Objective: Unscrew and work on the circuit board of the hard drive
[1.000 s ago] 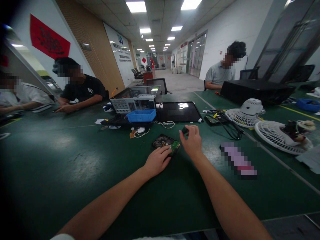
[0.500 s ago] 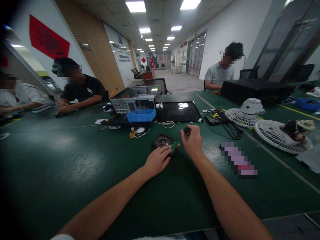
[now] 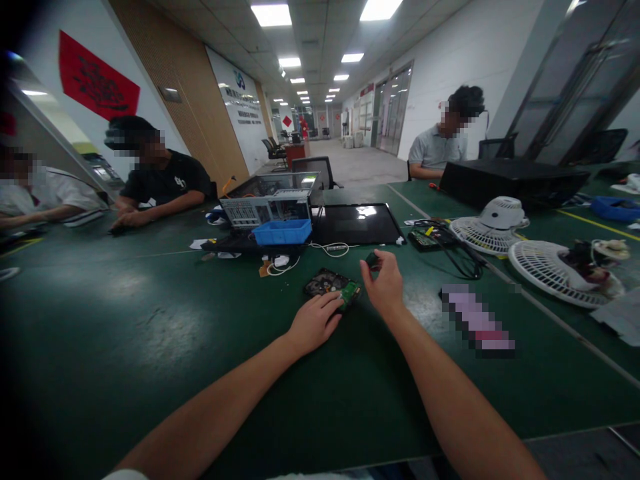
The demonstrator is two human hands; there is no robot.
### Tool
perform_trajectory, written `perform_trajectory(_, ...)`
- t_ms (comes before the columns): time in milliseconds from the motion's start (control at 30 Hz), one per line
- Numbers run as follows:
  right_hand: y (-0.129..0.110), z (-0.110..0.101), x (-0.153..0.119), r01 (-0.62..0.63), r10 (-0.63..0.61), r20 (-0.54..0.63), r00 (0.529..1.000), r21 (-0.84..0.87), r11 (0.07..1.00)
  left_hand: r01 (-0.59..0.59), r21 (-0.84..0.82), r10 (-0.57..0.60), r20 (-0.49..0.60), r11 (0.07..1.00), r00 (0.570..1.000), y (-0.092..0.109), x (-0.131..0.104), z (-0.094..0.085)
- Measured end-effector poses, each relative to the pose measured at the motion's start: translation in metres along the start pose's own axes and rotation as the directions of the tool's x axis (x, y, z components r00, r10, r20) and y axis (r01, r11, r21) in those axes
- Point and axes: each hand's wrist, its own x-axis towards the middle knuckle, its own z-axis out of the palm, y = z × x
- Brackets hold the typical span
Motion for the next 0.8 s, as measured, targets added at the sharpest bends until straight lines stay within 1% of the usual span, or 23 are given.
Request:
perform_trajectory(167,-0.0009,-0.0009,-0.0013,0.077,-0.077,0.035,0.996,0.011,0.997,0.005,-0.002,-0.005,0.006,1.000,1.000,0.0002,0.0001,-0.0007)
perform_trajectory(367,0.0016,0.0024,-0.0006,0.105,-0.106,0.006,0.994,0.065,0.992,0.013,-0.004,-0.013,-0.003,1.000,1.000,0.0026,0.0004,-0.0040)
perform_trajectory(467,0.0003,0.0005,0.0008,0.117,-0.118,0.011,0.993,0.032,0.993,0.011,-0.007,-0.011,0.002,1.000,1.000,0.0028,0.0005,-0.0044)
perform_trajectory(600,-0.0043,-0.0049,0.0034,0.175,-0.175,0.024,0.984,-0.017,0.984,0.012,-0.006,-0.012,0.003,1.000,1.000,0.0022,0.0005,-0.0034)
perform_trajectory(800,-0.0068,-0.0061,0.0048,0.209,-0.208,0.026,0.978,-0.008,0.978,0.013,-0.005,-0.013,0.003,1.000,1.000,0.0014,0.0002,-0.0015)
